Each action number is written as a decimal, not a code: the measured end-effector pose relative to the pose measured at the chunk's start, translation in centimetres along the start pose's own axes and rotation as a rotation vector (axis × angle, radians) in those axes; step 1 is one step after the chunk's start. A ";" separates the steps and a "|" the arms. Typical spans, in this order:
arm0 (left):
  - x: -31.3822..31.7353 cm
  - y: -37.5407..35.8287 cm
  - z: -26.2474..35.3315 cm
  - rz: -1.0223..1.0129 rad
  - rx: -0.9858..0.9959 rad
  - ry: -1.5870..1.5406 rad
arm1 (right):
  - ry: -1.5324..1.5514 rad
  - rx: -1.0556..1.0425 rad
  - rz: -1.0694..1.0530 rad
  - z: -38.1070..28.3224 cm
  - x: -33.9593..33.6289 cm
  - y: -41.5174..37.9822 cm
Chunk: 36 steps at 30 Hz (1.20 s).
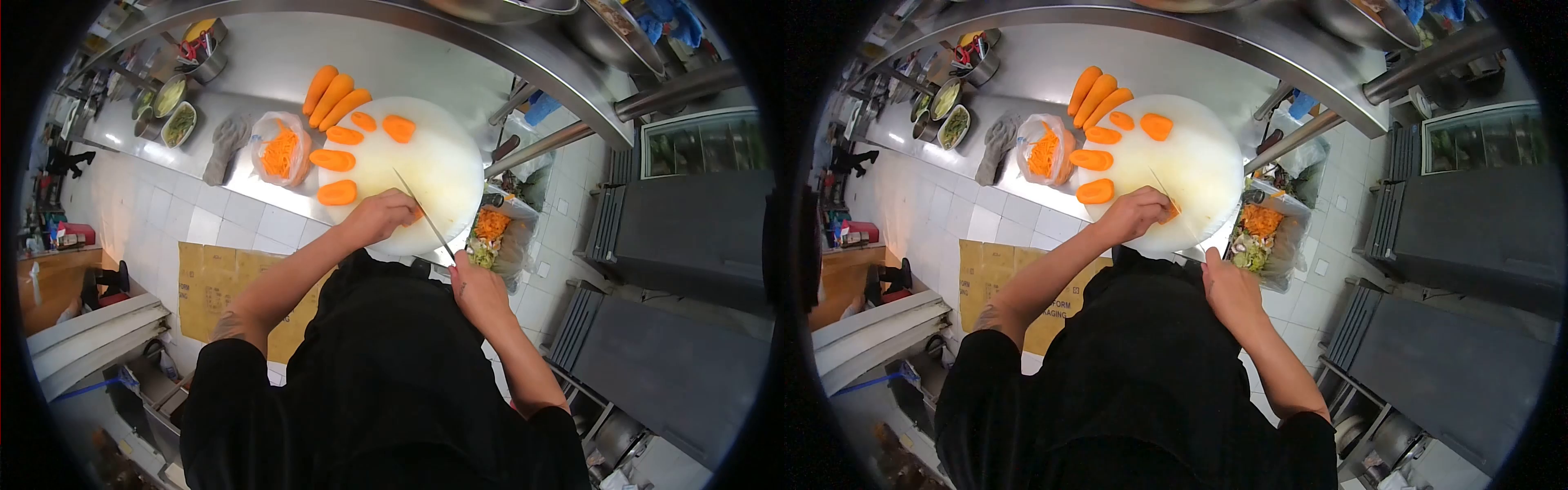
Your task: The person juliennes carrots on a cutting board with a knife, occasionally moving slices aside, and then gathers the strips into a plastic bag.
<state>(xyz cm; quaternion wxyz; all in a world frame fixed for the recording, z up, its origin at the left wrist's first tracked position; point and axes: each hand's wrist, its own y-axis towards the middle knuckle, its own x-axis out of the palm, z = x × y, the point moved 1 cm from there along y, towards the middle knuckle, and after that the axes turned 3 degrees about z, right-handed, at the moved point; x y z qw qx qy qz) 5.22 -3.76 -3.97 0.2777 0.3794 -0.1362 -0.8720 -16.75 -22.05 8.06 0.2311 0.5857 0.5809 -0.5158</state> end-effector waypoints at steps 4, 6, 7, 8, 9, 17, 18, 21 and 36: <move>0.7 -0.1 -0.4 0.032 -0.007 -0.015 | 0.035 -0.034 0.014 1.5 2.4 1.2; 0.5 -0.3 -0.2 0.040 -0.022 -0.009 | 0.019 -0.015 -0.019 0.5 1.1 0.9; 0.3 -0.3 -0.1 0.034 -0.017 -0.008 | 0.005 -0.027 -0.003 0.4 1.1 0.8; 0.2 -0.2 -0.1 0.029 -0.009 -0.010 | -0.011 -0.036 0.016 0.3 1.1 0.5; 0.3 -0.1 -0.1 0.025 0.000 -0.013 | -0.029 -0.044 0.034 0.4 1.1 0.4; 0.6 -0.6 -0.4 0.025 -0.028 0.018 | 0.011 -0.034 0.005 1.1 2.9 1.2; 0.7 -0.5 -0.4 0.026 -0.035 0.023 | 0.004 -0.048 0.027 1.0 3.0 1.4; 0.5 -0.6 -0.2 0.054 0.005 0.025 | 0.019 -0.029 0.024 0.5 1.9 1.4; 0.7 -0.8 0.1 0.102 -0.027 0.026 | 0.060 -0.023 0.003 1.0 3.3 1.6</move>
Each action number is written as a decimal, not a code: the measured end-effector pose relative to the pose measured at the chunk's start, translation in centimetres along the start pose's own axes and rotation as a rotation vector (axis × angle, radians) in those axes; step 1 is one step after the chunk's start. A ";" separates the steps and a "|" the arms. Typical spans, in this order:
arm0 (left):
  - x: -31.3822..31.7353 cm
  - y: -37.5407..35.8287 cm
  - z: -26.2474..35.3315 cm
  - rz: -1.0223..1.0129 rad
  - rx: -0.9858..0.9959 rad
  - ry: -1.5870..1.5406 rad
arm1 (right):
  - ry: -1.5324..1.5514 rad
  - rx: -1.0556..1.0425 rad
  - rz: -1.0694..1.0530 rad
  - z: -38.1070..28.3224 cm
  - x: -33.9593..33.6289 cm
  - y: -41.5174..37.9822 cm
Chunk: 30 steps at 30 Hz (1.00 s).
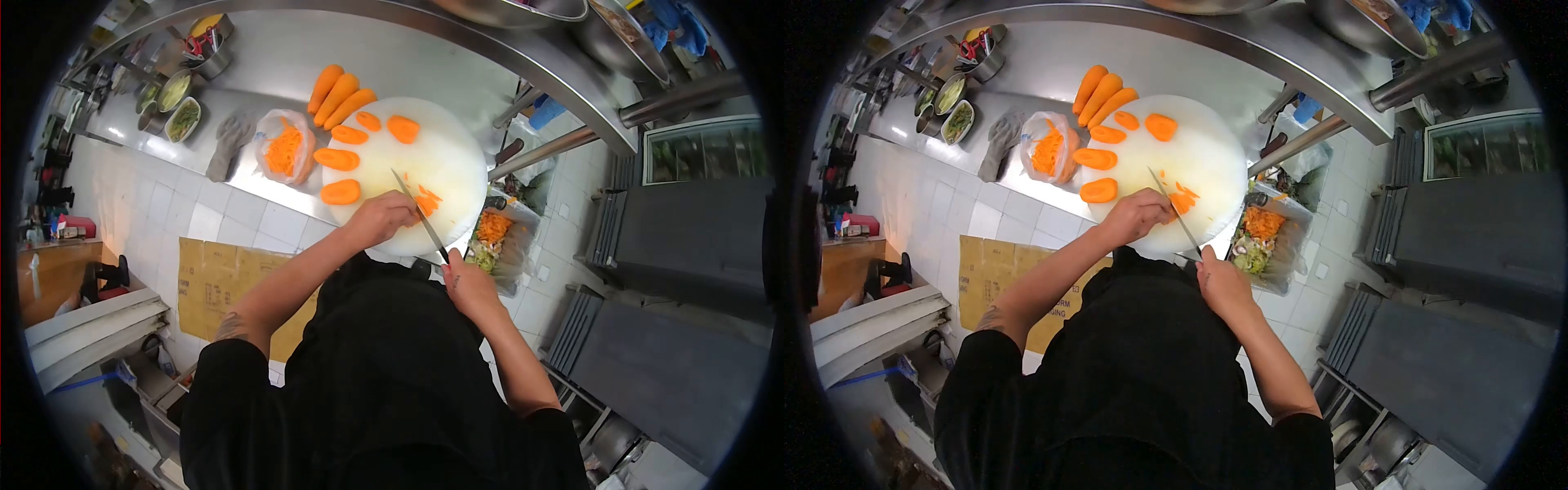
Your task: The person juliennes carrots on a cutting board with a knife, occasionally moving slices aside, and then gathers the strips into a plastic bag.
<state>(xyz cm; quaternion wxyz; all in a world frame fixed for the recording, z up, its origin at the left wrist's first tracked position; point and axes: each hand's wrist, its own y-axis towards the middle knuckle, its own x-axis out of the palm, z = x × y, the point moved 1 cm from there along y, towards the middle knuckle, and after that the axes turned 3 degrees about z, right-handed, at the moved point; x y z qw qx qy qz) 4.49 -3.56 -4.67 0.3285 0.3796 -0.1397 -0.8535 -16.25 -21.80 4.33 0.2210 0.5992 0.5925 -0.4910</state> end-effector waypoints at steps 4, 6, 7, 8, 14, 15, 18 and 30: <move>0.0 -0.2 -0.4 -0.032 -0.011 -0.009 | -0.023 0.026 -0.074 -1.0 -1.7 -0.4; 0.1 -0.3 -0.4 -0.023 -0.012 -0.010 | -0.015 0.005 -0.050 0.0 0.7 0.2; 0.2 -0.2 -0.4 -0.012 0.001 -0.015 | -0.014 0.010 -0.052 0.1 0.4 0.2; 0.1 0.0 -0.4 0.002 0.012 -0.015 | -0.012 0.008 -0.054 0.2 0.0 0.3; 0.4 -0.3 -0.4 0.011 0.009 -0.017 | 0.022 -0.011 -0.010 0.1 0.7 -0.2; 0.2 -0.2 -0.3 0.023 0.010 -0.014 | 0.028 -0.029 0.006 -0.4 0.6 0.3; 0.0 -0.2 0.2 0.035 0.002 -0.032 | 0.013 0.020 -0.035 -1.4 -1.6 -0.1; 0.4 -0.7 -0.2 0.029 -0.024 0.004 | -0.003 -0.030 -0.004 -0.6 0.9 0.4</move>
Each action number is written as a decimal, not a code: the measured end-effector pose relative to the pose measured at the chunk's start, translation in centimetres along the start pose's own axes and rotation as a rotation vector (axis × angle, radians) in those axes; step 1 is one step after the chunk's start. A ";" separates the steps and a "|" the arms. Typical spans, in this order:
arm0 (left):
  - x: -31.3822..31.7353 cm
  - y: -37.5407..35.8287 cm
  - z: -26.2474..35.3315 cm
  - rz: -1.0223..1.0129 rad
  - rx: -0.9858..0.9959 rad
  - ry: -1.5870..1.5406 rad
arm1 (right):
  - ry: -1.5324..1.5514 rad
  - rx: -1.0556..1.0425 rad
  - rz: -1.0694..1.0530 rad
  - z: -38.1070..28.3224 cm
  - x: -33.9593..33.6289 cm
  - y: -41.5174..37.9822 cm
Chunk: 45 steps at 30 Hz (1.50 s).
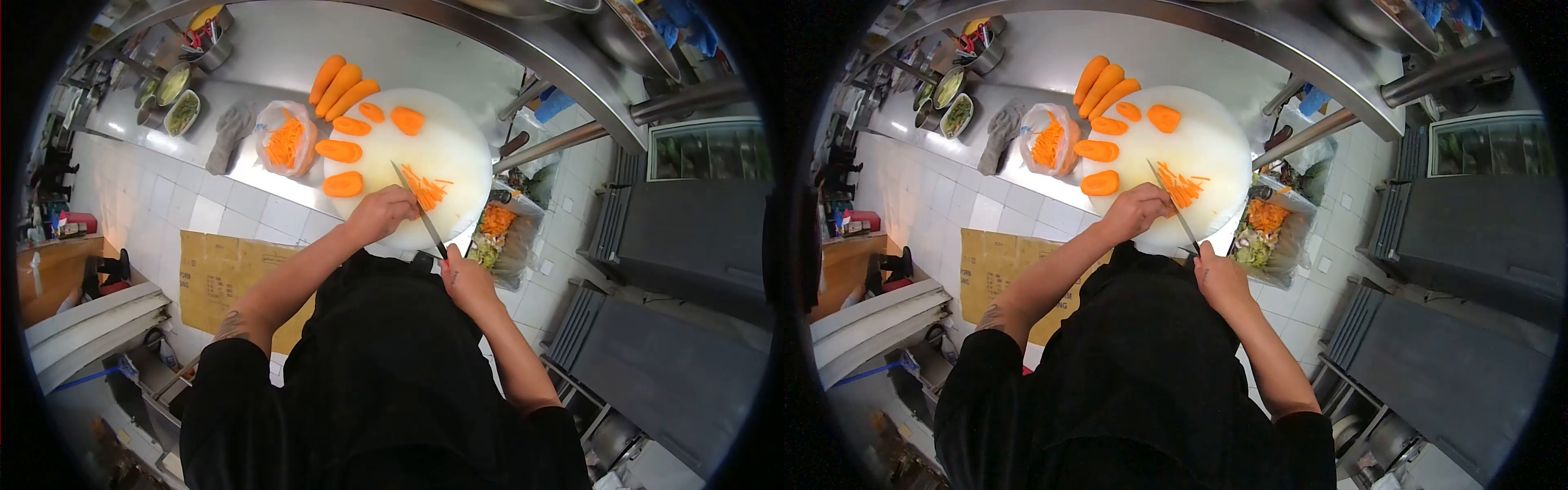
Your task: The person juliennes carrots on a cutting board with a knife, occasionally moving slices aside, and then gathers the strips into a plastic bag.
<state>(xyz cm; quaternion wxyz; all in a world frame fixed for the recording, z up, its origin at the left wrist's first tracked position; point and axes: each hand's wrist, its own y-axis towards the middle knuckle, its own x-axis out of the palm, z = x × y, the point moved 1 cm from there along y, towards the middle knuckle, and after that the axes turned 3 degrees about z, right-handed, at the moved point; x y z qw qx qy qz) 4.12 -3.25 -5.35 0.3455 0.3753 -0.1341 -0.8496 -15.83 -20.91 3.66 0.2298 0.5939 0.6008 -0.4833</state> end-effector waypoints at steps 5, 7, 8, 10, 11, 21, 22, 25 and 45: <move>-0.1 0.0 0.0 0.007 0.018 -0.008 | 0.024 0.034 -0.042 -0.7 -2.1 -0.6; 0.0 -0.1 0.1 0.002 0.011 0.004 | 0.024 0.039 -0.053 -0.4 -1.4 -0.6; 0.0 -0.1 0.1 0.000 0.012 0.007 | 0.025 0.052 -0.062 0.3 -0.1 -0.3; -0.5 0.0 0.4 0.002 0.013 0.017 | 0.031 0.049 -0.064 -0.2 -0.5 0.2; -0.6 0.1 0.6 -0.003 0.015 0.013 | 0.040 0.048 -0.058 -0.3 -1.1 -0.3; -0.3 -0.1 0.2 -0.026 0.008 0.037 | 0.064 0.037 -0.047 0.4 -0.5 -0.3; -0.4 -0.1 0.2 -0.014 0.014 0.036 | 0.067 0.036 -0.038 0.1 -1.1 -0.5; -0.2 -0.1 0.5 0.010 0.017 0.027 | 0.065 0.036 -0.027 -0.2 -1.8 -1.3; -0.3 -0.6 0.4 -0.002 -0.008 0.057 | 0.095 0.024 -0.063 0.2 -0.3 -0.8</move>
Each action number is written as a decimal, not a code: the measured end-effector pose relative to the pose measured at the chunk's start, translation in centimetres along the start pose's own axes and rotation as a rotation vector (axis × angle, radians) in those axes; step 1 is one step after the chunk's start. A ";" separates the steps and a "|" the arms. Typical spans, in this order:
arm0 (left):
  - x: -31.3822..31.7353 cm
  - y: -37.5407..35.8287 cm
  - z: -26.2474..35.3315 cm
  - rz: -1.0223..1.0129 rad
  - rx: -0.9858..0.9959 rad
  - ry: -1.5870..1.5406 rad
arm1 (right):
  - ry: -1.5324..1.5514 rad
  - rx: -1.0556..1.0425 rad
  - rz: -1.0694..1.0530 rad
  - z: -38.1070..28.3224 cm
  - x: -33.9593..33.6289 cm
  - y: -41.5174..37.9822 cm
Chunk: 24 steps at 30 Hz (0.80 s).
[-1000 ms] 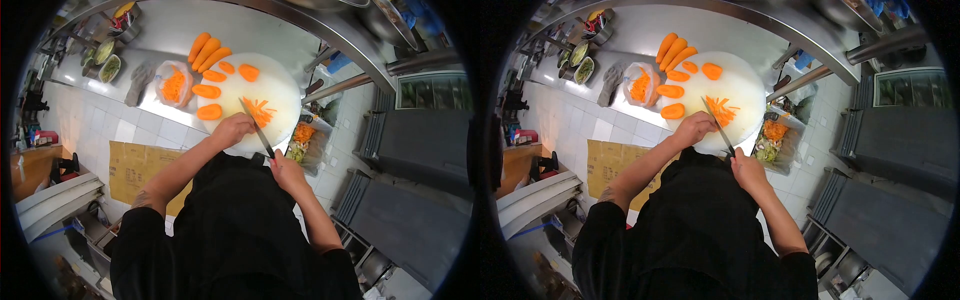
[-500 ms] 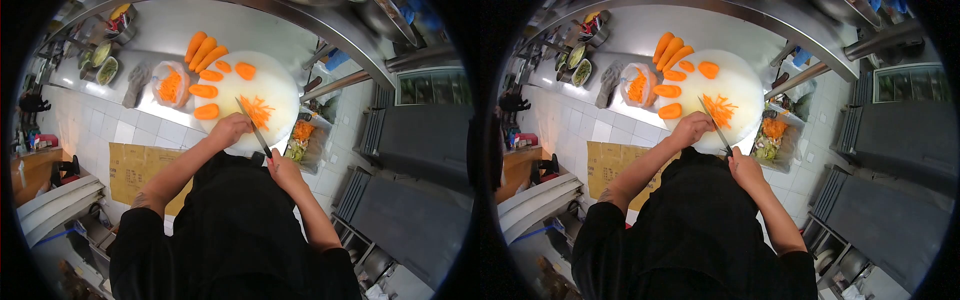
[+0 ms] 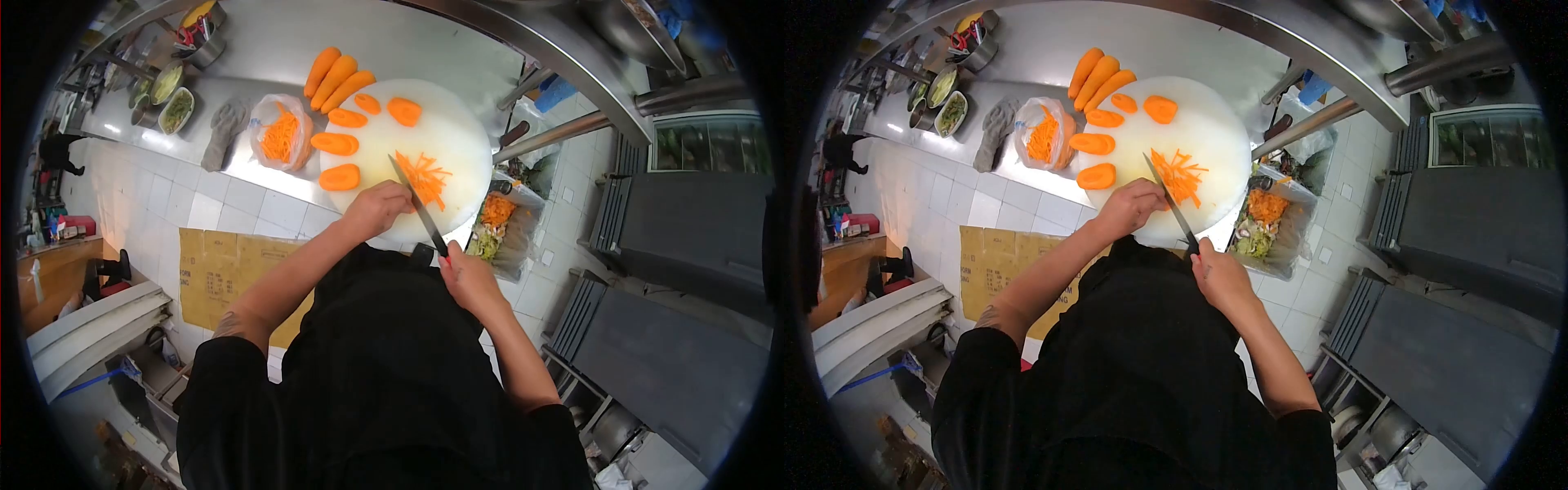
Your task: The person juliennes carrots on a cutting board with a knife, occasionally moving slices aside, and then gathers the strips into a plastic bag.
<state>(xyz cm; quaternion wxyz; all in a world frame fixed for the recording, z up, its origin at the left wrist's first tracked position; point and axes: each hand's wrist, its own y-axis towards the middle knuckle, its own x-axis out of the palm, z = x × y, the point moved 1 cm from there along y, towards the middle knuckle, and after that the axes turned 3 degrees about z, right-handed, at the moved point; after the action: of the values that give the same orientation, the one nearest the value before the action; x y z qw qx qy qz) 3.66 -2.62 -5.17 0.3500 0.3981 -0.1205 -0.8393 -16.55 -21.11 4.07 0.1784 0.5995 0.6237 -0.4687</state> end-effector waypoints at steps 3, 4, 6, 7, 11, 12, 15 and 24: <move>0.0 0.1 -0.1 -0.025 -0.043 -0.009 | 0.001 0.019 -0.006 0.5 1.2 0.8; -0.2 -0.3 0.1 -0.032 -0.047 0.001 | 0.006 0.017 -0.011 0.3 1.2 0.6; -0.2 0.1 0.1 -0.036 -0.038 0.018 | 0.002 0.012 -0.006 0.3 0.2 0.5; -0.1 0.1 0.0 -0.028 -0.028 0.018 | 0.012 0.005 0.015 0.4 -0.1 0.4; -0.1 -0.5 0.0 -0.011 -0.027 0.017 | -0.010 0.026 -0.003 -0.3 -1.1 -0.3; -0.2 -0.5 0.1 -0.007 -0.035 0.018 | -0.035 0.040 -0.032 -0.6 -1.4 -0.4; -0.3 -0.4 0.3 0.004 -0.028 0.016 | -0.062 0.003 -0.005 0.2 -0.1 -0.4; -0.4 -0.4 0.6 0.003 -0.033 0.007 | -0.022 0.010 -0.013 0.0 0.1 -0.1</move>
<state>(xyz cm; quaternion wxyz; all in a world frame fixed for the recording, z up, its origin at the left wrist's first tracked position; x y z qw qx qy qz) 3.20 -2.13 -4.75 0.3581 0.3950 -0.1057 -0.8394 -16.72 -21.04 4.04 0.1792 0.5913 0.6231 -0.4796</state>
